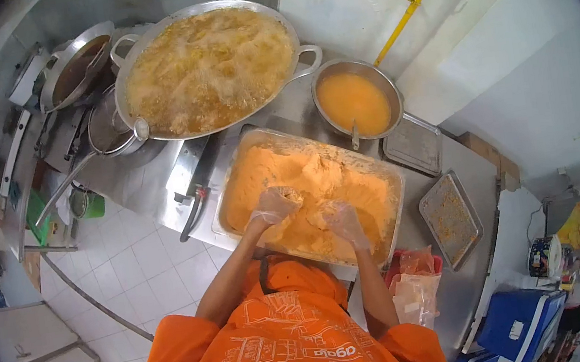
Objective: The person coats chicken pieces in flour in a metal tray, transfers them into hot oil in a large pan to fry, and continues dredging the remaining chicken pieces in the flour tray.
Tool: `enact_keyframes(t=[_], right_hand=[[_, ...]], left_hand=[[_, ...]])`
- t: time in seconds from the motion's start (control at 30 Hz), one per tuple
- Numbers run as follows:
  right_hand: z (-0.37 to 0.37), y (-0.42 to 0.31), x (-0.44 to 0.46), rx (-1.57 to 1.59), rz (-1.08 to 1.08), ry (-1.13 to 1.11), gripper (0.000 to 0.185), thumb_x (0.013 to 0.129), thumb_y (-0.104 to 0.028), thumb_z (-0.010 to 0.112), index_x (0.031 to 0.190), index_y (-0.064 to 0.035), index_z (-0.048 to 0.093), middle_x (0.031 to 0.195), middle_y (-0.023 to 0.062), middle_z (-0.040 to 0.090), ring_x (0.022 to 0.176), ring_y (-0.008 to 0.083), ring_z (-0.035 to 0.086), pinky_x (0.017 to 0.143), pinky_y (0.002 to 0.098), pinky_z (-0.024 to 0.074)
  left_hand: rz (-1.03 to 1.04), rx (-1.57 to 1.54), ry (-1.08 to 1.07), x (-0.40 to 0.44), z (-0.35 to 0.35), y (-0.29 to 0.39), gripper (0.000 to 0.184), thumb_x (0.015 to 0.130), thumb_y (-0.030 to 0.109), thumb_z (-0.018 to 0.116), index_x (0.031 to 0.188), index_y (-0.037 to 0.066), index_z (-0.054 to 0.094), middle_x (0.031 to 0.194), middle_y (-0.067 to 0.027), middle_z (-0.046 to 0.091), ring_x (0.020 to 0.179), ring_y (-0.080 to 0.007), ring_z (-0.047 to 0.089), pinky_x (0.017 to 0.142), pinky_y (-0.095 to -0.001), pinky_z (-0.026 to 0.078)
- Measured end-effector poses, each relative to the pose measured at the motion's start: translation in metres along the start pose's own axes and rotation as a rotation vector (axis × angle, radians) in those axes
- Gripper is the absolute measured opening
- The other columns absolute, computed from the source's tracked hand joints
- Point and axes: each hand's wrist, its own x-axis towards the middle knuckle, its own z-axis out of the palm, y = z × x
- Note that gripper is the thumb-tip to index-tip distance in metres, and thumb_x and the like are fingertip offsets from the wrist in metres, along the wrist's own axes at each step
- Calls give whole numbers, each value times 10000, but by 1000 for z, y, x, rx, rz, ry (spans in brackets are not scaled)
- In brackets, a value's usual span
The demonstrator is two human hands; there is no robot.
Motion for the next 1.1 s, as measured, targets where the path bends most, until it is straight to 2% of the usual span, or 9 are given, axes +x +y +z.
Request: enact_keyframes(t=[0.07, 0.23, 0.33, 0.43, 0.53, 0.63, 0.8, 1.03, 1.1], right_hand=[[-4, -11, -2, -76, -1, -3, 391, 898, -213, 714, 1252, -54, 664, 794, 165, 659, 759, 342, 620, 720, 449, 507], [-58, -111, 3, 378, -115, 356, 370, 879, -119, 733, 1232, -28, 670, 942, 175, 697, 854, 337, 656, 813, 422, 528], [-67, -140, 27, 347, -207, 359, 348, 876, -77, 724, 1215, -14, 677, 1002, 196, 703, 894, 353, 675, 806, 413, 545], [-70, -134, 32, 316, -156, 199, 376, 830, -32, 703, 1204, -8, 673, 1067, 240, 689, 968, 417, 664, 839, 439, 543], [-72, -125, 29, 231, -80, 215, 370, 798, -18, 693, 1168, -3, 680, 1073, 262, 684, 981, 450, 655, 846, 456, 542], [-85, -137, 20, 138, -48, 338, 342, 788, -31, 689, 1128, 3, 690, 1041, 265, 686, 958, 443, 659, 833, 456, 543], [-99, -108, 30, -200, -129, 259, 214, 782, -40, 684, 993, -1, 701, 866, 215, 690, 806, 423, 667, 718, 441, 541], [-221, -233, 89, -196, -45, -20, 270, 808, -130, 721, 1057, -27, 733, 946, 203, 734, 911, 371, 710, 789, 423, 560], [-241, -248, 122, -32, -137, 20, 277, 814, -144, 721, 1065, -28, 738, 968, 190, 743, 902, 341, 718, 784, 408, 558]], left_hand=[[-38, -15, -9, -1, -16, 16, 363, 831, 411, 751, 1019, 101, 767, 882, -179, 743, 760, -322, 699, 717, -414, 562], [-18, -167, 20, -3, -28, 33, 405, 825, 305, 797, 1137, 55, 734, 899, -139, 753, 776, -213, 697, 717, -344, 553], [104, -90, 62, -4, -24, 58, 577, 816, 402, 789, 1266, 61, 671, 904, -215, 730, 780, -337, 707, 724, -415, 565], [121, -71, 79, -4, -21, 66, 583, 826, 314, 801, 1315, 55, 615, 947, -144, 754, 828, -251, 712, 767, -360, 560], [75, -204, 43, -19, -58, 71, 610, 853, 332, 770, 1377, 92, 571, 942, -154, 757, 861, -296, 723, 798, -395, 562], [38, 51, 299, -33, -55, 24, 536, 925, 394, 686, 1336, 61, 604, 891, -232, 721, 807, -391, 704, 723, -470, 560], [115, 868, -200, -75, -46, -43, 422, 908, 183, 560, 1328, 164, 603, 1181, -117, 652, 962, -306, 682, 755, -489, 548], [160, 626, 203, -90, -36, -53, 206, 876, 252, 598, 973, 102, 702, 892, -151, 726, 816, -341, 710, 721, -462, 559], [-5, 332, 191, -87, -35, -56, 217, 880, 266, 595, 925, 90, 714, 873, -159, 732, 819, -354, 711, 736, -476, 557]])
